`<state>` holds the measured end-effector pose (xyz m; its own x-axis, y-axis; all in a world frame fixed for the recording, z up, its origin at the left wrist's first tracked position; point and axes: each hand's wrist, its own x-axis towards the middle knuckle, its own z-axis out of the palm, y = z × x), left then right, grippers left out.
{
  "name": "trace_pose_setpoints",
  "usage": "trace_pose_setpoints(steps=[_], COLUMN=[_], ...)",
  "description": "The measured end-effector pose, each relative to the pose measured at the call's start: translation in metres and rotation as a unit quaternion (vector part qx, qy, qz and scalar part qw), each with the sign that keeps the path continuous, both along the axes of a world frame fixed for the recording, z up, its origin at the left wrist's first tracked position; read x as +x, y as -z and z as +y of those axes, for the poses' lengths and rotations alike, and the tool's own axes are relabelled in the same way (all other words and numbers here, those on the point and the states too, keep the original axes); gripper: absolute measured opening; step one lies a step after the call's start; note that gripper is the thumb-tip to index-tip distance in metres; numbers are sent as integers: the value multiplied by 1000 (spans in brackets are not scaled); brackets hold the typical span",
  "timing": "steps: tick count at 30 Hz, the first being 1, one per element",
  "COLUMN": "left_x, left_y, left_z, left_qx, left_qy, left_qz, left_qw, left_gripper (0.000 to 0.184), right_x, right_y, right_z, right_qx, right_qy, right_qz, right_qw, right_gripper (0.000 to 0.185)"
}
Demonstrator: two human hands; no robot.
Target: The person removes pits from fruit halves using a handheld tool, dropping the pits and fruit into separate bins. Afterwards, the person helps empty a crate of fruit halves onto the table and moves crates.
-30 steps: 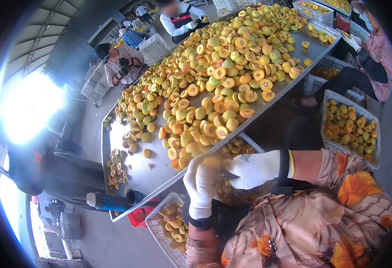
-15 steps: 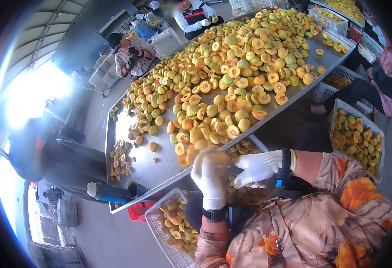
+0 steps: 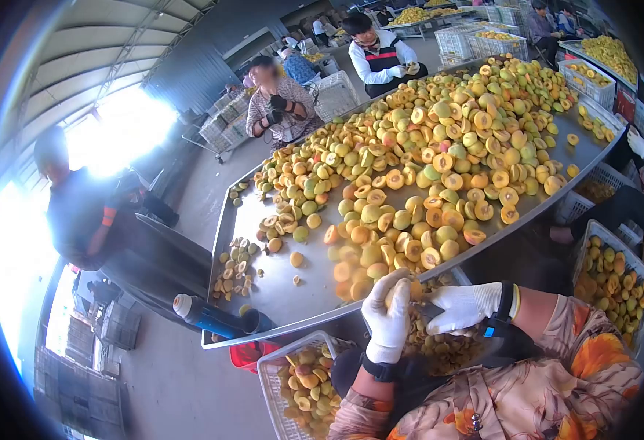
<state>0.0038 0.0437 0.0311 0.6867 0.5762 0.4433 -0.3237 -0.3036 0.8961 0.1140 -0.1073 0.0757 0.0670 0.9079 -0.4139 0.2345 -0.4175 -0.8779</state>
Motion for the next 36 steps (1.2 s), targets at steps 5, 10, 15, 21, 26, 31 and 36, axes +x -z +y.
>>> trace_pose_setpoints(steps=[5,10,15,21,26,31,36], left_x=[-6,-7,-8,-6,-8,-12,-7], left_y=[-15,-2,-2,15,4,5,8], left_z=[-14,-5,-5,-9,2,3,-10], left_qx=[-206,-64,-63,-73,-21,-103,-194], left_qy=[13,21,-3,-7,53,124,120], left_qz=[-12,-12,-3,-19,-33,-2,-35], left_qw=[978,998,998,997,998,987,973], left_gripper=[22,23,24,25,23,35,37], right_x=[3,0,4,4,-6,-10,-17], right_y=[8,3,10,8,17,29,29], right_z=[0,2,4,7,4,-6,-11], right_qx=[-7,16,-32,-23,7,22,16], right_qy=[-3,-12,-36,-50,-28,-25,-41], right_qz=[149,12,75,-56,21,254,445], right_qw=[989,1000,996,997,999,967,895], right_gripper=[23,25,51,34,32,13,11])
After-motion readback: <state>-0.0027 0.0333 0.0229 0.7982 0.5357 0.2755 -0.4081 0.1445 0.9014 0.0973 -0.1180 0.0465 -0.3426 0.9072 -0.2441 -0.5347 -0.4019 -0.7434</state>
